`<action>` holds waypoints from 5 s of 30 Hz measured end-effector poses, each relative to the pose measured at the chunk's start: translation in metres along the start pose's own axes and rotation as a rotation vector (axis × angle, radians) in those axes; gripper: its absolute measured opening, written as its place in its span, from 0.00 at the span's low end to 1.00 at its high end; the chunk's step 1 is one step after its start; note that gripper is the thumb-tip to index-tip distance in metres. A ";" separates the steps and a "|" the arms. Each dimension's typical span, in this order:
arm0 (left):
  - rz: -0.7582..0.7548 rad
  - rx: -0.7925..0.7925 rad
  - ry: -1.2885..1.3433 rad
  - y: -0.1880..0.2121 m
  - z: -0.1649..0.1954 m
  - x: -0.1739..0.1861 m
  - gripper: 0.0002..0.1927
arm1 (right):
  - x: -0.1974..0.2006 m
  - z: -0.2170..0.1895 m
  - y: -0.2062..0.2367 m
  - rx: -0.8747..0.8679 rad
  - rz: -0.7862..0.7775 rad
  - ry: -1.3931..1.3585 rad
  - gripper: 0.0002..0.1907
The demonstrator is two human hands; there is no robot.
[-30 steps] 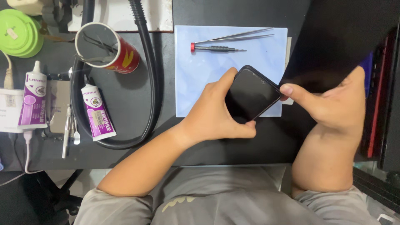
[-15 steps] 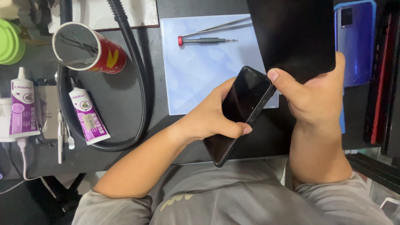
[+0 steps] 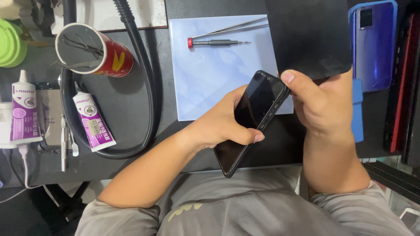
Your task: The person removes the back cover of a smartphone using a prying tool, then uses a screwdriver to remove screws from the internal frame. The back cover is set aside, and the phone is held with the internal components exposed.
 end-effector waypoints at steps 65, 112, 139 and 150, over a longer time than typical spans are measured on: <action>0.594 -0.355 -1.278 0.011 0.023 0.005 0.29 | -0.002 -0.002 -0.008 0.356 -0.274 0.938 0.05; 0.460 -0.597 -0.477 0.008 0.015 0.029 0.31 | 0.006 0.009 -0.024 0.237 -0.152 0.530 0.26; 0.543 -0.495 -0.538 -0.005 -0.002 0.033 0.26 | -0.021 0.044 -0.014 0.033 -0.144 0.281 0.18; 0.760 -0.690 -0.448 -0.002 0.008 0.045 0.23 | -0.042 0.050 0.003 -0.056 -0.313 0.398 0.24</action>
Point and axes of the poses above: each hand's wrist, its own y-axis away from the middle knuckle, its own x-axis out of the back of the hand, z = x × y, the point moved 1 cm from there along -y, towards the middle knuckle, and after that the axes turned 4 degrees about -y, right-handed, at the moved point
